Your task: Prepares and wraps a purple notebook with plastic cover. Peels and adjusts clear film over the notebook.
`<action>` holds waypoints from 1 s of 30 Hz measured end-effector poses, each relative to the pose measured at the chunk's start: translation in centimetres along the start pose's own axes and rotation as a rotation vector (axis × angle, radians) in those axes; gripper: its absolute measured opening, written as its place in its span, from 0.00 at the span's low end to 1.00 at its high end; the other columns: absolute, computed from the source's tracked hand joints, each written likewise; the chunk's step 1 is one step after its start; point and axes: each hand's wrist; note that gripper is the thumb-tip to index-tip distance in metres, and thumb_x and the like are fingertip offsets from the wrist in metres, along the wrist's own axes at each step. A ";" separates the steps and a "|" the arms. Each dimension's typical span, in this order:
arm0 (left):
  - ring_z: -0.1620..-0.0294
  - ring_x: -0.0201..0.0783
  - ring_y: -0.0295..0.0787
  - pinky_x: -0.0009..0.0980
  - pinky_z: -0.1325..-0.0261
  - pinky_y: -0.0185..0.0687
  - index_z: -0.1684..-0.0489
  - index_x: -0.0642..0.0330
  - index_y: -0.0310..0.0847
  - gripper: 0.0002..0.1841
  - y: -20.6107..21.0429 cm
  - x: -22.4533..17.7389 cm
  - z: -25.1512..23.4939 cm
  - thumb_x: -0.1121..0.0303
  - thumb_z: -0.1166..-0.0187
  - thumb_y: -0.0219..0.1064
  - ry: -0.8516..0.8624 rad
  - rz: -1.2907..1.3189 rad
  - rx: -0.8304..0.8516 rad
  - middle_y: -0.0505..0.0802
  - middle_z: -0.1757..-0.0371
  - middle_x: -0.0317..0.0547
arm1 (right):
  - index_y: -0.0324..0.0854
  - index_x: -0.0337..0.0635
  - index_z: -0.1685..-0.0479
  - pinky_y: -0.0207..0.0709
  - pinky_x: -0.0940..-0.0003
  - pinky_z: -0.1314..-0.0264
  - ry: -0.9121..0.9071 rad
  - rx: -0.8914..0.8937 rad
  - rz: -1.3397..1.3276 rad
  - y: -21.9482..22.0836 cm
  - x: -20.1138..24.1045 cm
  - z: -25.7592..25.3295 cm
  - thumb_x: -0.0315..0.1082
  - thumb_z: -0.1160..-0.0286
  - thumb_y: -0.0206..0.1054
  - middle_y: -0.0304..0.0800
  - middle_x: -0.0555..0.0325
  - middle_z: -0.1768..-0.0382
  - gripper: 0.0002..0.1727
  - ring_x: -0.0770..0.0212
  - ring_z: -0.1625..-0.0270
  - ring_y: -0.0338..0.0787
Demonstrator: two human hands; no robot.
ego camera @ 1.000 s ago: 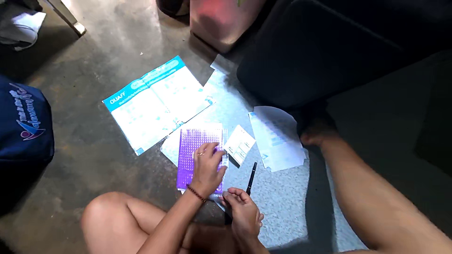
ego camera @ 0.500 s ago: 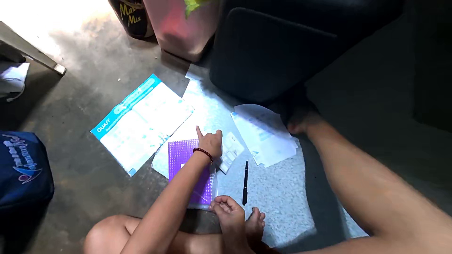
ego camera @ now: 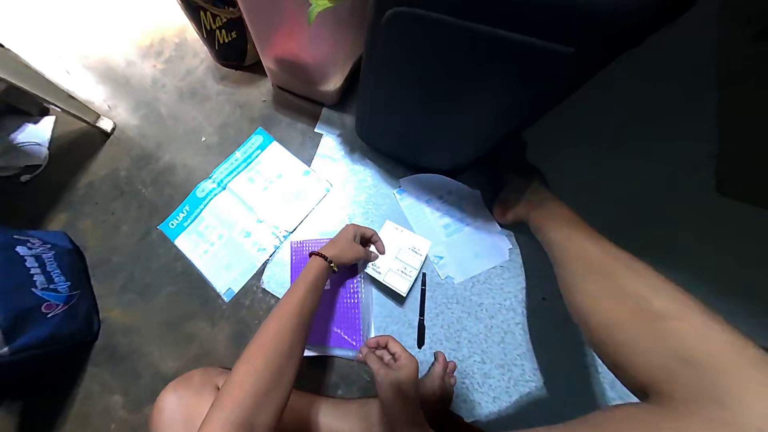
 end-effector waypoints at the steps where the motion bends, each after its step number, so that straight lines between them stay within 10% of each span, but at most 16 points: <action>1: 0.69 0.25 0.74 0.24 0.60 0.73 0.58 0.70 0.86 0.05 -0.1 -0.3 0.1 0.84 0.25 0.66 -0.008 0.040 0.009 0.84 0.69 0.39 | 0.84 0.30 0.66 0.85 0.81 0.64 0.001 0.006 -0.005 0.0 0.1 0.1 0.16 0.39 0.69 0.90 0.59 0.73 0.05 0.75 0.73 0.89; 4: 0.61 0.26 0.79 0.27 0.51 0.75 0.62 0.67 0.87 0.05 -0.1 -0.4 0.1 0.82 0.24 0.66 0.026 -0.013 -0.008 0.88 0.63 0.40 | 0.84 0.30 0.65 0.86 0.80 0.64 -0.010 0.009 -0.007 0.0 0.3 0.3 0.17 0.39 0.69 0.91 0.58 0.72 0.05 0.75 0.72 0.90; 6: 0.30 0.45 0.79 0.52 0.20 0.62 0.59 0.66 0.91 0.06 0.4 -0.5 0.5 0.75 0.29 0.75 0.065 -0.169 -0.077 0.90 0.40 0.54 | 0.85 0.29 0.63 0.87 0.79 0.62 -0.028 0.016 0.007 0.0 0.4 0.6 0.18 0.39 0.69 0.91 0.55 0.69 0.06 0.74 0.70 0.91; 8: 0.18 0.64 0.64 0.64 0.17 0.53 0.55 0.63 0.88 0.21 2.0 -1.0 2.0 0.61 0.41 0.87 0.045 -0.370 -0.235 0.78 0.25 0.65 | 0.86 0.27 0.62 0.86 0.81 0.60 -0.033 0.028 0.036 0.0 0.9 1.0 0.18 0.39 0.70 0.91 0.52 0.64 0.07 0.74 0.66 0.91; 13: 0.18 0.66 0.67 0.65 0.20 0.55 0.45 0.67 0.86 0.28 7.1 -2.7 6.7 0.59 0.43 0.84 -0.207 -0.628 -0.507 0.76 0.23 0.69 | 0.89 0.25 0.59 0.85 0.82 0.53 -0.116 0.060 0.114 0.0 1.0 1.5 0.19 0.41 0.70 0.91 0.47 0.58 0.10 0.73 0.58 0.91; 17: 0.32 0.61 0.81 0.53 0.36 0.77 0.60 0.68 0.91 0.11 7.3 -1.7 6.9 0.68 0.30 0.71 -0.197 -0.579 -0.562 0.86 0.36 0.65 | 0.89 0.25 0.51 0.85 0.81 0.50 -0.053 0.077 0.104 -0.3 1.4 1.8 0.18 0.40 0.70 0.91 0.45 0.54 0.15 0.71 0.53 0.92; 24: 0.39 0.54 0.85 0.45 0.36 0.81 0.67 0.71 0.90 0.08 7.1 -1.0 7.8 0.73 0.29 0.69 -0.153 -0.333 -0.650 0.88 0.42 0.61 | 0.81 0.30 0.47 0.78 0.71 0.59 0.259 -0.189 -0.131 -1.9 2.6 -1.7 0.31 0.18 0.62 0.89 0.53 0.58 0.12 0.66 0.58 0.87; 30: 0.45 0.53 0.85 0.44 0.39 0.79 0.72 0.71 0.87 0.08 7.3 -0.6 8.3 0.72 0.31 0.72 -0.122 -0.224 -0.715 0.87 0.49 0.61 | 0.81 0.31 0.49 0.83 0.76 0.60 0.224 0.105 -0.418 1.2 3.6 -7.9 0.26 0.17 0.62 0.93 0.55 0.61 0.07 0.69 0.62 0.90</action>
Point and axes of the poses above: each hand's wrist, its own z-axis away from the middle knuckle, its own y-axis out of the palm, x = y × z
